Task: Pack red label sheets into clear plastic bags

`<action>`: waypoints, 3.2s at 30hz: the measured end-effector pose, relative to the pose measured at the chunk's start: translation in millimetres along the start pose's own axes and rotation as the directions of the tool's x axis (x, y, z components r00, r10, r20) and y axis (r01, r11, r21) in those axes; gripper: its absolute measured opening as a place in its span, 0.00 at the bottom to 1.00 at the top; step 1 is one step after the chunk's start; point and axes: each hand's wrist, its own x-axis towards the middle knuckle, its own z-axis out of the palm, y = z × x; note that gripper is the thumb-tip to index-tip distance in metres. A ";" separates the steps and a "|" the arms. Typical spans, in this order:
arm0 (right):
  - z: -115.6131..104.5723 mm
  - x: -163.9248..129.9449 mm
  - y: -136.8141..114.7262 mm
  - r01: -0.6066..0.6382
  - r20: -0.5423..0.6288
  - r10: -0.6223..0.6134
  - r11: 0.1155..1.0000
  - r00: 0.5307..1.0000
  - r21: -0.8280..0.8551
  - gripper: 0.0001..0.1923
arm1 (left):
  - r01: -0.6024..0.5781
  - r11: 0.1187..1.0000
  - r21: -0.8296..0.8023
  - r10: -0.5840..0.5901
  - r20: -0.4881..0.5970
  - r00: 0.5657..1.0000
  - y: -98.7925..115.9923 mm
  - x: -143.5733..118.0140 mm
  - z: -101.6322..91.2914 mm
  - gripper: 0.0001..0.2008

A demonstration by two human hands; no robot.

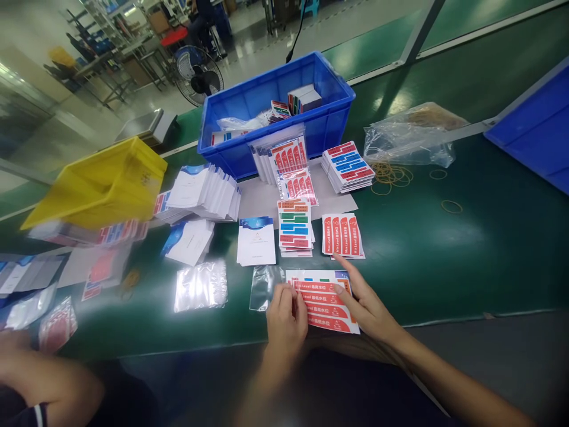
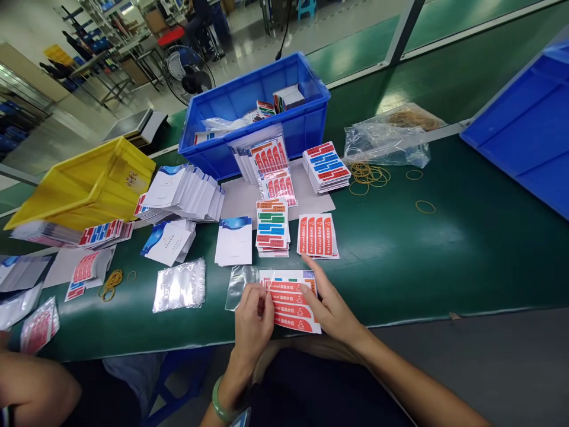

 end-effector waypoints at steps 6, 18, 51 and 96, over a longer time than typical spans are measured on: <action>11.3 -2.0 -3.4 -0.041 0.054 0.043 0.998 0.998 -0.041 0.30 | -0.037 0.999 -0.019 0.037 0.004 0.999 3.7 0.1 -3.5 0.07; 14.7 -1.2 -18.7 -0.056 0.081 0.055 0.998 0.995 0.014 0.28 | -0.029 0.999 -0.041 0.025 -0.097 0.995 4.6 3.3 -10.1 0.08; 25.3 8.8 -25.4 0.519 0.151 -0.502 0.849 0.851 -0.101 0.48 | 0.043 0.801 -0.597 -0.228 -0.239 0.944 45.9 13.7 -53.9 0.13; -6.5 55.6 -47.6 0.785 0.331 -0.733 0.618 0.595 -0.041 0.10 | -0.369 0.892 -0.260 0.416 0.157 0.896 14.1 49.3 -70.9 0.09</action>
